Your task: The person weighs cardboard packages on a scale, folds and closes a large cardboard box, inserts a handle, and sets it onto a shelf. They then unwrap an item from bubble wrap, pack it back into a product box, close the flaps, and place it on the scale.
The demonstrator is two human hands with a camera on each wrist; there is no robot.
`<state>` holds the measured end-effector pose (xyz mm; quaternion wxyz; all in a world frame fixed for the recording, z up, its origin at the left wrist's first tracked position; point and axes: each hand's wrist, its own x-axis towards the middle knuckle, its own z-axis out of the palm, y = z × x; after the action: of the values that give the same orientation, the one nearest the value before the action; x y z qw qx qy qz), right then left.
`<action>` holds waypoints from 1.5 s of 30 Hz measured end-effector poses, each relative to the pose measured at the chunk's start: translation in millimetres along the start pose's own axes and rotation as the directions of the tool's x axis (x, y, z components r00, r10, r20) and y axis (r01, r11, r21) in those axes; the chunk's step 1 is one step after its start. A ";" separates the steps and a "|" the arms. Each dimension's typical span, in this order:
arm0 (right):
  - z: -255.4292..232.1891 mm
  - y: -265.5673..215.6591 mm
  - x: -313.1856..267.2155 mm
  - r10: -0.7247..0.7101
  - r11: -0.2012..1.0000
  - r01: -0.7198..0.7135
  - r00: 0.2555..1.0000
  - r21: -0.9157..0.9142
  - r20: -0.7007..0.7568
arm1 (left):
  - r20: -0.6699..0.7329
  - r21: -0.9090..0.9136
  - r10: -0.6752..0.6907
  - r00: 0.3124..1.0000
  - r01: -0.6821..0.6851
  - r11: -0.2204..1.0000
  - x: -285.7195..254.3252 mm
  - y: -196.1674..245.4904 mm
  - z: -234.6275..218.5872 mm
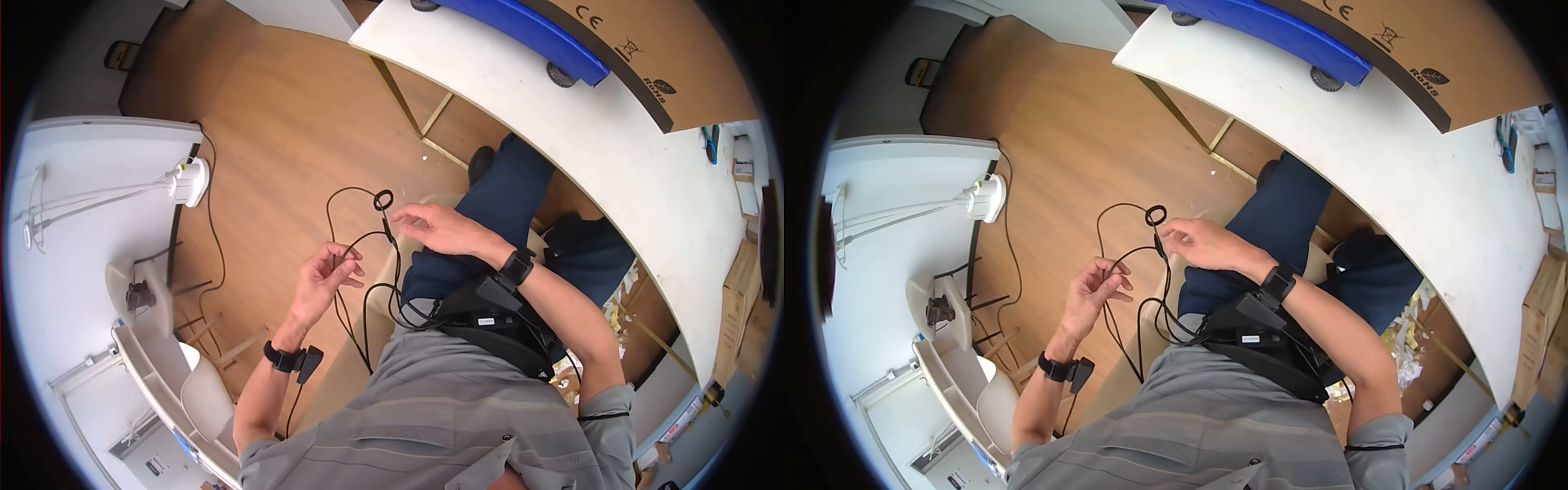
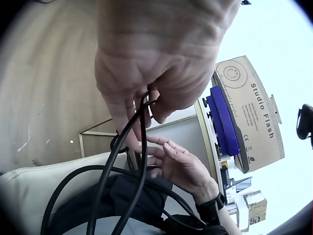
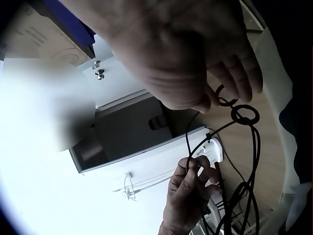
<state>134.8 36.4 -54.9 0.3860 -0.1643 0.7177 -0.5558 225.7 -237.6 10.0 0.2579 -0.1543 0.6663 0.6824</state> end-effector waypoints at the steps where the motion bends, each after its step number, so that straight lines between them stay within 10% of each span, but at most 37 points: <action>1: -0.3 8.0 2.7 0.022 1.000 -0.022 0.999 0.018 0.034 | 0.002 -0.002 0.000 1.000 0.000 1.000 -1.7 4.0 1.8; 7: -4.4 0.9 0.9 0.228 0.873 -0.304 0.946 0.382 0.232 | 0.104 0.017 0.122 0.987 -0.124 0.992 -5.1 26.7 10.3; 11: 3.0 -0.3 10.6 0.107 0.775 -0.262 0.951 0.575 0.289 | 0.149 0.026 0.156 0.976 -0.161 0.987 -9.7 32.8 16.0; 22: -3.5 -12.9 12.1 0.031 0.792 -0.169 0.971 0.587 0.238 | 0.174 0.068 0.267 0.948 -0.282 0.957 -4.6 29.5 11.4; 26: -10.6 -21.7 4.1 0.034 0.824 -0.146 0.977 0.548 0.210 | -0.025 -0.011 0.323 0.946 -0.323 0.946 14.1 23.9 10.6; 30: -16.7 -23.1 1.8 -0.009 0.816 -0.097 0.984 0.570 0.180 | -0.120 -0.025 0.248 0.961 -0.253 0.967 32.4 47.7 23.6; 36: -23.0 -26.0 -0.9 0.075 0.900 -0.064 0.997 0.432 -0.008 | 0.361 -0.372 -0.046 0.932 0.189 0.909 69.2 43.3 5.6; 45: -31.6 -30.9 -13.4 0.154 0.861 -0.155 0.987 0.485 0.041 | 0.381 -0.253 -0.023 0.924 0.128 0.959 74.1 37.4 14.8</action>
<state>114.2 56.4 -18.7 0.4585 -0.0043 0.5653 -0.6857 146.1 -211.3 0.9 0.3829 -0.0813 0.4978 0.7739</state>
